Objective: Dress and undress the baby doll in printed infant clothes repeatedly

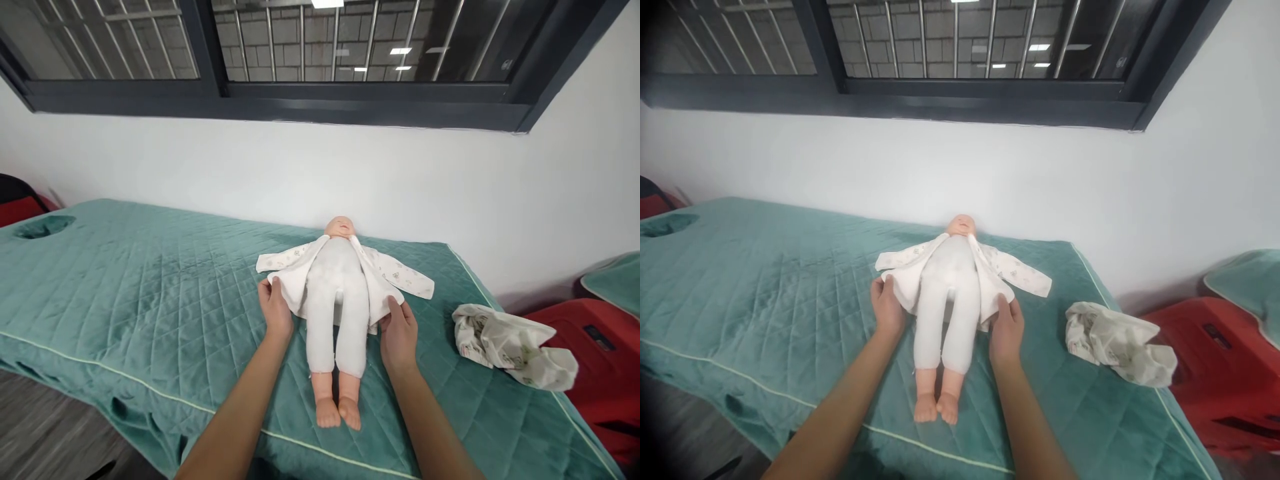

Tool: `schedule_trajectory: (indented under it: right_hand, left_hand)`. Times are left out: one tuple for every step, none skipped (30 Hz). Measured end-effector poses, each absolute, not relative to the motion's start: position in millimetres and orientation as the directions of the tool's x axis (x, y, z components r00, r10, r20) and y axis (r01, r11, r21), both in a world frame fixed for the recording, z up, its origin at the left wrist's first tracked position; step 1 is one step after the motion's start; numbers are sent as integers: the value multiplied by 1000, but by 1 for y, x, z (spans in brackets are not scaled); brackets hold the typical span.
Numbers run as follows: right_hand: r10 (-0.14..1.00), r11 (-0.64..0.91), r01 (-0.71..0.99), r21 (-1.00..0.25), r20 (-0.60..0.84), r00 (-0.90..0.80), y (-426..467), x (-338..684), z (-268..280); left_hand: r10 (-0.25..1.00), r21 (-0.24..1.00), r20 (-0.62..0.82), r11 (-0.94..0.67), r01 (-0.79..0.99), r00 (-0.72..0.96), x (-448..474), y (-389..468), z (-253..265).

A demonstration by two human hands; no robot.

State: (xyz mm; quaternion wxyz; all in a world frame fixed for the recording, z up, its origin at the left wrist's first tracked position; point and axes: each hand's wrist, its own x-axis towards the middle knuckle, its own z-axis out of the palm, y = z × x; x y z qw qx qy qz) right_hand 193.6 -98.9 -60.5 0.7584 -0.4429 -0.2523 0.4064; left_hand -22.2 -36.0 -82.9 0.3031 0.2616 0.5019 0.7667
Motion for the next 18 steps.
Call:
schedule_trajectory:
  right_hand:
    - [840, 276, -407, -871, 13, 543, -102, 194, -60]
    - [839, 276, -419, -865, 4, 545, -106, 195, -59]
    - [837, 276, -427, -861, -4, 548, -109, 195, -59]
    - [834, 276, -433, -858, -10, 551, -113, 196, -58]
    - [830, 277, -438, -855, -16, 557, -116, 197, -58]
    - [826, 278, -439, -855, -21, 563, -120, 197, -58]
    - [822, 276, -437, -856, -25, 568, -123, 198, -58]
    - [822, 271, -433, -860, -28, 569, -127, 199, -59]
    - [821, 266, -428, -864, -30, 570, -131, 200, -59]
    - [819, 261, -420, -869, -30, 573, -135, 200, -60]
    - [816, 257, -411, -875, -31, 577, -139, 201, -61]
    - [814, 252, -401, -881, -31, 581, -144, 202, -62]
    - [811, 248, -392, -886, -31, 584, -147, 202, -63]
    - [808, 244, -383, -891, -31, 588, -151, 202, -64]
    - [807, 239, -377, -895, -33, 589, -154, 202, -65]
    - [806, 236, -370, -899, -32, 591, -156, 202, -66]
    - [804, 233, -359, -904, -29, 593, -157, 202, -67]
    - [801, 228, -341, -912, -23, 598, -158, 202, -68]
  left_hand:
    - [717, 929, 102, -316, -191, -689, -23, -36, -84]
    - [712, 931, 106, -316, -182, -694, -23, -36, -84]
    - [711, 934, 111, -314, -173, -694, -24, -36, -84]
    - [711, 935, 115, -312, -165, -693, -24, -36, -84]
    - [712, 937, 119, -311, -159, -692, -24, -36, -84]
    - [711, 938, 123, -312, -154, -692, -23, -36, -84]
    - [708, 937, 127, -315, -149, -695, -23, -35, -83]
    - [702, 936, 131, -320, -146, -700, -23, -35, -83]
    - [695, 933, 134, -328, -145, -706, -23, -35, -82]
    - [690, 933, 137, -331, -142, -711, -24, -35, -81]
    - [686, 935, 138, -328, -134, -714, -24, -36, -80]
    - [684, 939, 137, -321, -127, -717, -25, -36, -80]
    - [683, 943, 138, -312, -116, -717, -26, -37, -79]
    - [681, 948, 142, -302, -99, -719, -27, -38, -78]
    - [676, 953, 150, -294, -77, -722, -27, -39, -77]
    - [671, 956, 161, -289, -55, -724, -28, -41, -76]
    - [669, 957, 174, -286, -35, -723, -28, -41, -76]
    - [675, 959, 186, -282, -17, -714, -28, -42, -76]
